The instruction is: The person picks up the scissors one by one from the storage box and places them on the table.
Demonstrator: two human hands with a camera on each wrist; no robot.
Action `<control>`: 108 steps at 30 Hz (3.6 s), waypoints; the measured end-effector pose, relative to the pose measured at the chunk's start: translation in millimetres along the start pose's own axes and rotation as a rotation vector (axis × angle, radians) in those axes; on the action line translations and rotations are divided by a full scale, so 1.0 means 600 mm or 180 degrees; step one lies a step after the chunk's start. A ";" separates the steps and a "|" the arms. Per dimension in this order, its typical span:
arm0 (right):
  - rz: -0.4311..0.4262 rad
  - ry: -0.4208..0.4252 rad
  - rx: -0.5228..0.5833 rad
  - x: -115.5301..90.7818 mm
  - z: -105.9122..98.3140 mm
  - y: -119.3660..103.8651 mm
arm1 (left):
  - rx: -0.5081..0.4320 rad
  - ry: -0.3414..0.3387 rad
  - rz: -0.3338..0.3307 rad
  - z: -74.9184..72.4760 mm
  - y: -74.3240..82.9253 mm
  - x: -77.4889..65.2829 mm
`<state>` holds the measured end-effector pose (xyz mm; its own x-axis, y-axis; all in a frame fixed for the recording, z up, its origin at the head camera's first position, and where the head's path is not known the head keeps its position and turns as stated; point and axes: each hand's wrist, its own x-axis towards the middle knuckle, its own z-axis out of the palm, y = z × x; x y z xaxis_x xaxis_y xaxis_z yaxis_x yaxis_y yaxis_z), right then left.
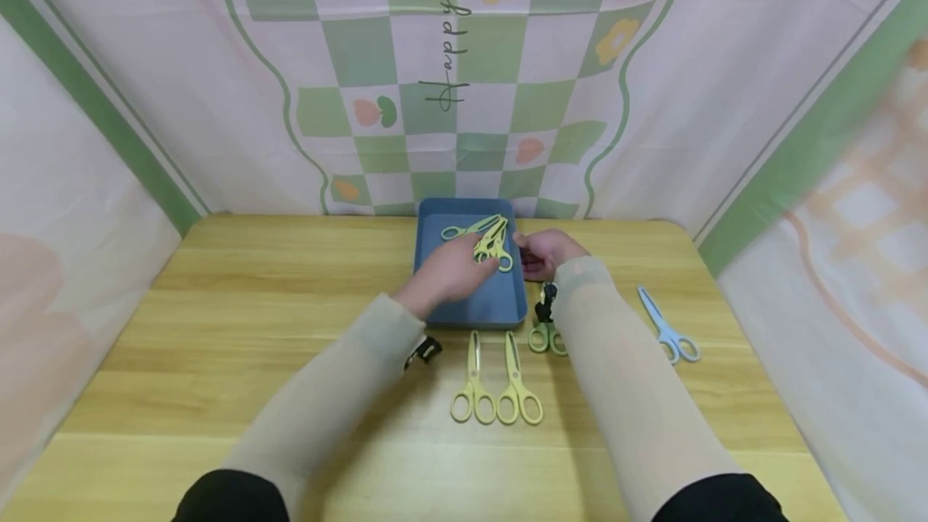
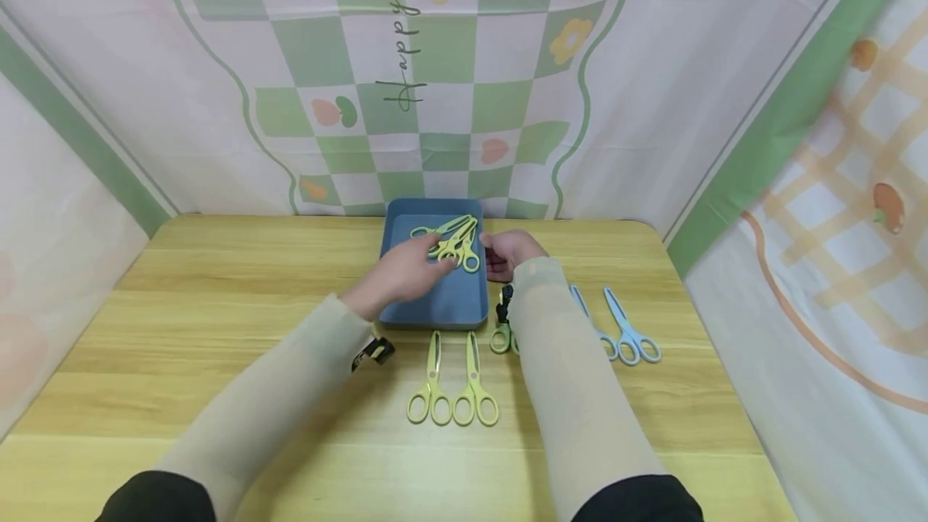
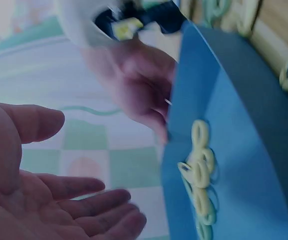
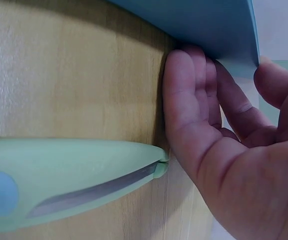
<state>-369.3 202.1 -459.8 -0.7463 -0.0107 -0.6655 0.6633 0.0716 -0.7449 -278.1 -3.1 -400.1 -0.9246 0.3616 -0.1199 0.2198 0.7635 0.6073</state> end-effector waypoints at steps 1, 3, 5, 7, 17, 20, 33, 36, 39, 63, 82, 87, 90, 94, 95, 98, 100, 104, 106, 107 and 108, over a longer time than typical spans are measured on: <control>-0.0004 -0.0005 -0.0003 0.000 -0.001 0.000 | 0.0005 -0.0024 -0.0054 0.002 0.000 0.012; -0.0018 -0.0001 -0.0013 0.000 -0.002 0.000 | 0.0020 -0.0066 -0.0134 0.007 0.000 0.034; -0.0035 0.0008 -0.0013 0.000 -0.002 0.000 | 0.0029 -0.0107 -0.0211 0.012 -0.001 0.054; -0.0040 0.0002 -0.0014 0.000 -0.002 0.001 | 0.0070 -0.0136 -0.0266 0.016 -0.003 0.072; -0.0105 0.0101 0.0005 -0.001 0.000 0.005 | 0.0365 -0.0295 -0.0543 0.028 -0.005 0.121; -0.0098 0.0093 0.0012 0.001 -0.001 0.004 | 0.0401 -0.0373 -0.0574 0.034 -0.006 0.131; -0.0075 0.0098 -0.0018 0.008 0.000 0.004 | 0.1061 -0.0543 -0.0443 0.051 -0.019 0.159; -0.0083 0.0084 -0.0014 0.007 0.000 0.003 | 0.1065 -0.0511 -0.0439 0.051 -0.016 0.159; -0.0089 0.0081 0.0000 0.008 -0.002 0.004 | 0.1012 -0.0390 -0.0460 0.053 -0.012 0.163; -0.0099 0.0137 -0.0041 0.010 0.000 0.008 | 0.1377 -0.0306 -0.0144 0.070 -0.016 0.172; -0.0089 0.0119 0.0027 0.008 0.000 0.005 | 0.1238 -0.0385 -0.0147 0.041 -0.013 0.162; -0.0074 0.0131 0.0028 0.006 0.000 0.004 | 0.1246 -0.0506 -0.0114 0.032 -0.014 0.161; -0.0066 0.0132 0.0044 0.004 0.001 0.003 | 0.1184 -0.0551 -0.0113 0.028 -0.021 0.166; -0.0048 0.0111 0.0066 0.003 0.001 0.002 | 0.1008 -0.0619 -0.0137 0.024 -0.033 0.171; -0.0047 0.0107 0.0073 0.004 0.001 0.002 | 0.0971 -0.0648 -0.0125 0.022 -0.035 0.171; -0.0040 0.0124 0.0096 0.005 0.001 0.003 | 0.0754 -0.0689 -0.0179 0.017 -0.042 0.171; -0.0045 0.0122 0.0106 0.007 0.001 0.004 | 0.0577 -0.0699 -0.0265 0.014 -0.047 0.172; -0.0062 0.0153 0.0098 0.009 0.001 0.005 | 0.0127 -0.0657 -0.0481 0.004 -0.053 0.166; -0.0082 0.0153 0.0092 0.010 0.000 0.006 | -0.0001 -0.0633 -0.0505 -0.002 -0.058 0.162; -0.0090 0.0161 0.0081 0.010 0.000 0.006 | -0.0066 -0.0627 -0.0515 -0.005 -0.060 0.160; -0.0100 0.0162 0.0075 0.010 0.000 0.007 | -0.0127 -0.0604 -0.0523 -0.008 -0.063 0.157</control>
<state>-371.2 202.3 -466.9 -0.7682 0.0382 -0.6391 0.6402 0.0486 -0.7667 -375.2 -0.5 -430.8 -0.8711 0.3313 -0.3624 0.0556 0.7999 0.5975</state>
